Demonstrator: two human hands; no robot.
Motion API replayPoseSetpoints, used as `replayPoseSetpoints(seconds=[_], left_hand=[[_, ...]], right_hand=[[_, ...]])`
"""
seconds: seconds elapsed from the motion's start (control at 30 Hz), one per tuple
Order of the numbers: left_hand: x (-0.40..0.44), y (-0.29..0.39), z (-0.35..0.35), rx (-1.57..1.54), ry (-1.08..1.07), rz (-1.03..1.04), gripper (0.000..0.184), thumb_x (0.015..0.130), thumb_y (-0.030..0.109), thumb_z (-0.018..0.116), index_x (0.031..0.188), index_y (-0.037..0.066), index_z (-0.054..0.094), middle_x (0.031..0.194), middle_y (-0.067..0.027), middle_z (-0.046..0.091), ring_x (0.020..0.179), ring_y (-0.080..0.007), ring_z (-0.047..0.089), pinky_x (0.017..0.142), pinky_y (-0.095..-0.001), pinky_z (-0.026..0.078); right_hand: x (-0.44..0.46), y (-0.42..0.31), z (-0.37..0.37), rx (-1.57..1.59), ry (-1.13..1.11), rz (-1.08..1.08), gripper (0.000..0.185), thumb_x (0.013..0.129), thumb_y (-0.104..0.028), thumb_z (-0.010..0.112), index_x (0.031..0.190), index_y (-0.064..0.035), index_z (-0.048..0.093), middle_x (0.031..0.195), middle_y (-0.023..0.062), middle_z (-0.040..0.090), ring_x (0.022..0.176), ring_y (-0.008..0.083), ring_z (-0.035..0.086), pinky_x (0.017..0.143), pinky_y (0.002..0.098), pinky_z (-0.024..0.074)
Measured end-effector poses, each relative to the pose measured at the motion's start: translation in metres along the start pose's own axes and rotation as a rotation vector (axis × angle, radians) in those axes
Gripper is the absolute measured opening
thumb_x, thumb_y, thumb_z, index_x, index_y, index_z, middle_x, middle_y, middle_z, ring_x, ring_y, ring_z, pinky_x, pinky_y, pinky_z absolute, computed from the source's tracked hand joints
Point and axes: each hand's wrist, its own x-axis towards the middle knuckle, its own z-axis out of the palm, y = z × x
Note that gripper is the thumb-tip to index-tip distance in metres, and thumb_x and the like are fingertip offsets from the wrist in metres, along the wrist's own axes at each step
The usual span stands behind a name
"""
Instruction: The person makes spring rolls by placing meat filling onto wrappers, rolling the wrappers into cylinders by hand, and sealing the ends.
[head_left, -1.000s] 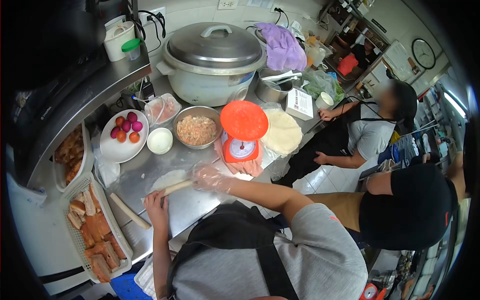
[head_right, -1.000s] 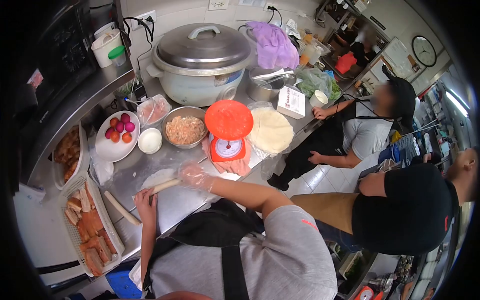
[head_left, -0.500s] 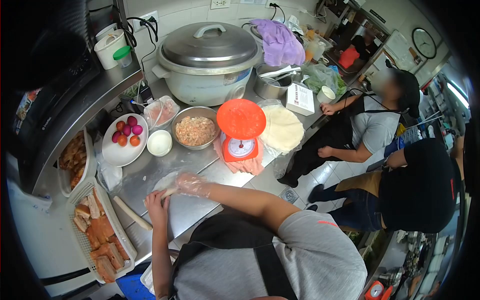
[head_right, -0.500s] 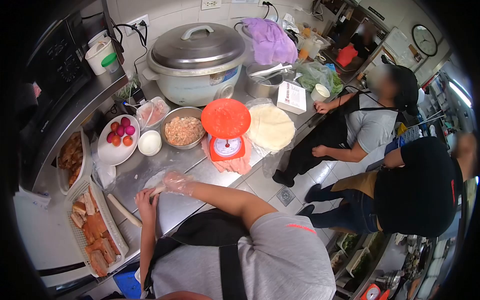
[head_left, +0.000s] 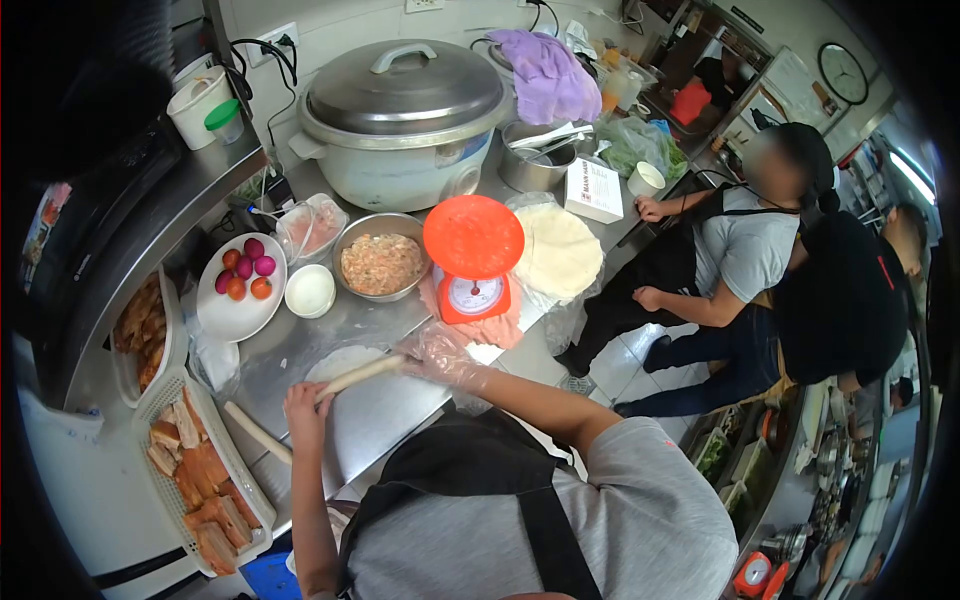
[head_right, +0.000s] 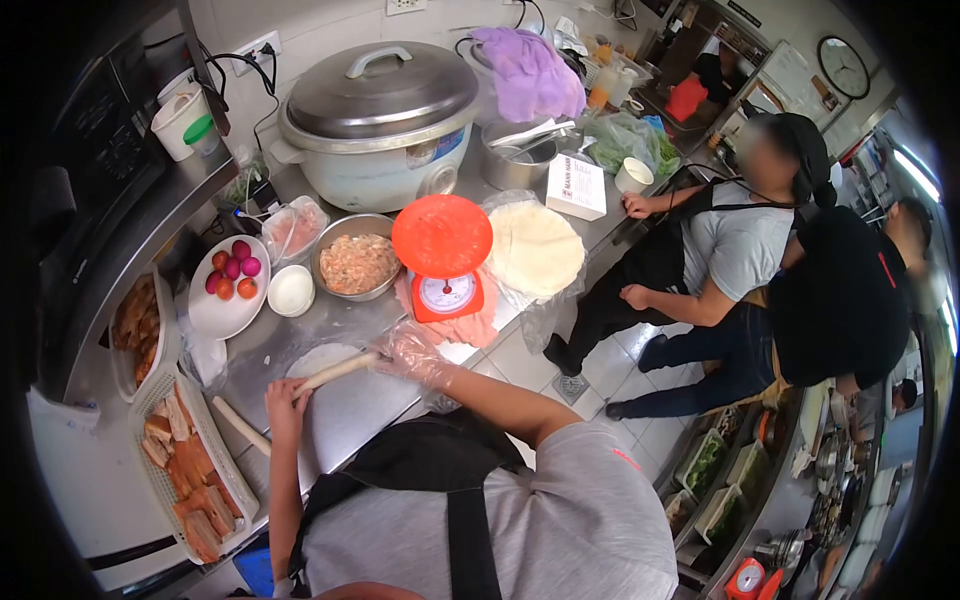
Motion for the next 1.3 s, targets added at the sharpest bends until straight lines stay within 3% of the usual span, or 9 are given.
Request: replayPoseSetpoints(seconds=[0.1,0.2,0.53,0.6,0.7,0.83,1.0,1.1,1.3], left_hand=[[0.011,-0.008,-0.004,-0.053,-0.098,0.001,0.027,0.078,0.015,0.080,0.104,0.008,0.075,0.099,-0.0102,0.067,0.098,-0.0306,0.058,0.089,-0.0417,0.043],[0.025,-0.025,-0.002,-0.146,-0.197,-0.039,0.024,0.077,0.015,0.081,0.099,0.007,0.076,0.091,-0.0110,0.067,0.095,-0.0306,0.058,0.088,-0.0412,0.042],[0.037,-0.024,-0.013,-0.011,-0.347,-0.125,0.029,0.077,0.017,0.081,0.105,0.011,0.077,0.098,-0.0055,0.069,0.097,-0.0271,0.058,0.091,-0.0399,0.040],[0.029,-0.011,-0.011,-0.103,-0.196,-0.076,0.035,0.077,0.013,0.081,0.112,0.011,0.075,0.100,-0.0061,0.069,0.100,-0.0271,0.059,0.093,-0.0395,0.042],[0.013,0.004,0.001,-0.199,-0.025,-0.005,0.043,0.078,0.006,0.079,0.120,0.010,0.072,0.105,-0.0081,0.070,0.105,-0.0273,0.061,0.096,-0.0384,0.045],[0.003,0.003,0.015,-0.294,0.073,-0.069,0.043,0.081,0.000,0.076,0.123,0.008,0.070,0.110,-0.0120,0.071,0.107,-0.0280,0.063,0.098,-0.0369,0.048],[0.009,-0.008,0.018,-0.251,0.038,-0.077,0.043,0.085,0.003,0.075,0.127,0.008,0.069,0.107,-0.0119,0.073,0.102,-0.0270,0.067,0.094,-0.0355,0.050],[0.016,-0.017,0.017,-0.240,-0.039,-0.116,0.044,0.086,0.006,0.075,0.130,0.009,0.068,0.106,-0.0129,0.074,0.096,-0.0264,0.069,0.090,-0.0356,0.052],[0.026,-0.022,0.014,-0.412,-0.148,-0.302,0.048,0.083,0.005,0.075,0.130,0.010,0.068,0.107,-0.0121,0.074,0.096,-0.0303,0.066,0.094,-0.0393,0.049]], right_hand=[[0.021,-0.011,0.020,0.062,0.188,-0.156,0.043,0.079,-0.033,0.079,0.115,-0.0107,0.072,0.107,0.0115,0.070,0.100,0.0321,0.064,0.092,0.0468,0.0487],[0.044,-0.028,0.065,0.065,0.096,-0.313,0.039,0.075,-0.028,0.079,0.110,-0.0117,0.072,0.106,0.0124,0.070,0.101,0.0314,0.064,0.094,0.0465,0.0487],[0.068,-0.037,0.085,0.040,-0.010,-0.259,0.014,0.087,-0.023,0.062,0.093,-0.0156,0.072,0.090,0.0107,0.071,0.087,0.0337,0.067,0.080,0.0470,0.0524],[0.068,-0.035,0.082,0.107,0.054,-0.294,0.013,0.087,-0.021,0.062,0.092,-0.0160,0.072,0.088,0.0109,0.070,0.083,0.0350,0.067,0.078,0.0484,0.0521],[0.071,-0.035,0.080,-0.012,-0.136,-0.158,0.013,0.088,-0.021,0.061,0.094,-0.0170,0.072,0.087,0.0098,0.070,0.085,0.0337,0.068,0.078,0.0481,0.0518],[0.076,-0.028,0.084,-0.261,-0.128,-0.298,0.015,0.089,-0.023,0.061,0.093,-0.0143,0.073,0.088,0.0120,0.069,0.089,0.0341,0.067,0.079,0.0491,0.0518],[0.078,-0.038,0.082,0.001,-0.034,-0.109,0.017,0.088,-0.024,0.063,0.094,-0.0101,0.072,0.090,0.0162,0.068,0.091,0.0358,0.066,0.081,0.0494,0.0515],[0.089,-0.026,0.108,0.042,0.157,-0.423,0.019,0.088,-0.025,0.063,0.095,-0.0087,0.072,0.090,0.0158,0.068,0.091,0.0356,0.066,0.081,0.0489,0.0516],[0.083,-0.045,0.089,0.051,0.057,-0.351,0.018,0.088,-0.021,0.062,0.095,-0.0085,0.073,0.089,0.0142,0.070,0.087,0.0351,0.068,0.078,0.0493,0.0526]])
